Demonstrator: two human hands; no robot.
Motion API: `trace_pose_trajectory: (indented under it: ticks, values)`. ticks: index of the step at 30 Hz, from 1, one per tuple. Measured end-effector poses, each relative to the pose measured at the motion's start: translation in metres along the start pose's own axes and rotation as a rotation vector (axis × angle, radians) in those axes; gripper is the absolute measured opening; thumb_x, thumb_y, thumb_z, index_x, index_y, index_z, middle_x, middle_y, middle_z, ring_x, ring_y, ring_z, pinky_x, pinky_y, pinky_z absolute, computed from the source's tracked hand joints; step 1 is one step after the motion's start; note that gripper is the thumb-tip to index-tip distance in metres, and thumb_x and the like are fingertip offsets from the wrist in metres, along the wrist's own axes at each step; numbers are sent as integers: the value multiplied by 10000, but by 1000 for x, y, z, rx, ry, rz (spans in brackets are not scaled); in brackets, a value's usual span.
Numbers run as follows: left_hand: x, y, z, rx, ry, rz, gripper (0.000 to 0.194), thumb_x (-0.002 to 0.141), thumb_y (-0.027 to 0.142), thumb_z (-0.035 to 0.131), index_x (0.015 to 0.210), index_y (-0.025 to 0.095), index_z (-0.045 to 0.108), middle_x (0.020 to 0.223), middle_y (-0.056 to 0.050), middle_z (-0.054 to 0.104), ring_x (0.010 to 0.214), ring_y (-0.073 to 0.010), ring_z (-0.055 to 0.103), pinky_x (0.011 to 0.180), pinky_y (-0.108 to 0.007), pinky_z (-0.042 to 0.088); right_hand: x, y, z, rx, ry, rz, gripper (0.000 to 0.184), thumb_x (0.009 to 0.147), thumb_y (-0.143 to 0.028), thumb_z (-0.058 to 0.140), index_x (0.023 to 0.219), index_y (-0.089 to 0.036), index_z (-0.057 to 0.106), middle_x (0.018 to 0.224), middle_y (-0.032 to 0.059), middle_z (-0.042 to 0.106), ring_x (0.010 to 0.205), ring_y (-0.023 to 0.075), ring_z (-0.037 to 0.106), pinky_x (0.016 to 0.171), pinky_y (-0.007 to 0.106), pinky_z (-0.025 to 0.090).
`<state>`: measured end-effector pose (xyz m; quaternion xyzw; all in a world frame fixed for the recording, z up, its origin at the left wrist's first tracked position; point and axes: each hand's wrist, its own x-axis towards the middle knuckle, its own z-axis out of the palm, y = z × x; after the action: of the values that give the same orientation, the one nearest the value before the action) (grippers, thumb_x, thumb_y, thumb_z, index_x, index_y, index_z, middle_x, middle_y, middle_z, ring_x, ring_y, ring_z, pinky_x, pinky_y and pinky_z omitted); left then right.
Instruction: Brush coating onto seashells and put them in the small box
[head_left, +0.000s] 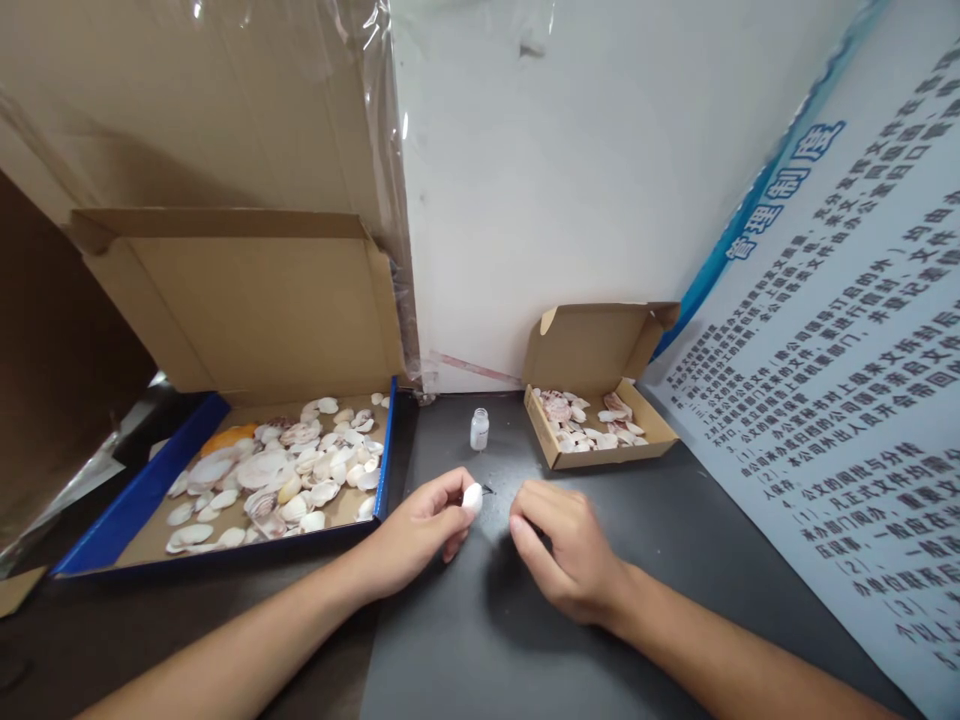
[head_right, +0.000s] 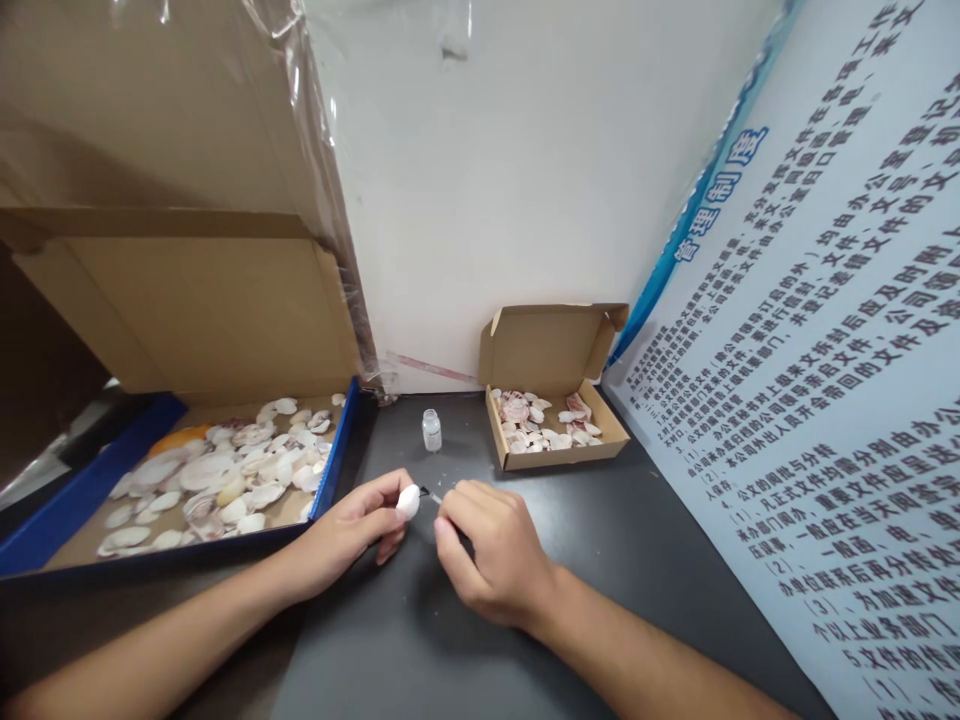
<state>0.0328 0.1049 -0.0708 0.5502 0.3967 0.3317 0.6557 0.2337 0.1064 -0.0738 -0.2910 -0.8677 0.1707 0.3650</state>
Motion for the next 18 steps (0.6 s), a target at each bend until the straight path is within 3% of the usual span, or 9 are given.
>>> trace_pose_trajectory:
  ticks: [4, 8, 12, 18]
  values:
    - [0, 0, 1, 14, -5, 6, 234, 872, 394, 555, 818, 196, 441, 573, 80, 416, 516, -83, 364, 522, -209, 333, 0, 0, 1, 22, -38, -57, 175, 906, -165, 408, 735, -200, 418, 656, -2, 452, 603, 143, 417, 588, 283, 303]
    - [0, 0, 1, 13, 2, 6, 245, 845, 397, 579, 813, 194, 446, 574, 85, 415, 494, -76, 368, 505, -205, 344, -1, -3, 2, -23, -9, 9, 183, 903, -159, 416, 725, -198, 405, 650, -6, 442, 591, 136, 402, 585, 281, 292]
    - [1, 1, 1, 20, -4, 2, 246, 828, 391, 592, 811, 187, 454, 601, 81, 424, 493, -70, 380, 501, -204, 354, 0, -4, 3, -7, -32, -60, 165, 890, -159, 421, 731, -199, 407, 648, -9, 442, 590, 137, 399, 582, 280, 290]
    - [2, 0, 0, 23, 0, 1, 204, 809, 344, 591, 814, 183, 466, 634, 73, 440, 495, -63, 387, 502, -205, 344, -2, -5, 0, -15, 8, 10, 99, 849, -152, 416, 767, -205, 399, 660, -20, 436, 572, 130, 397, 568, 270, 299]
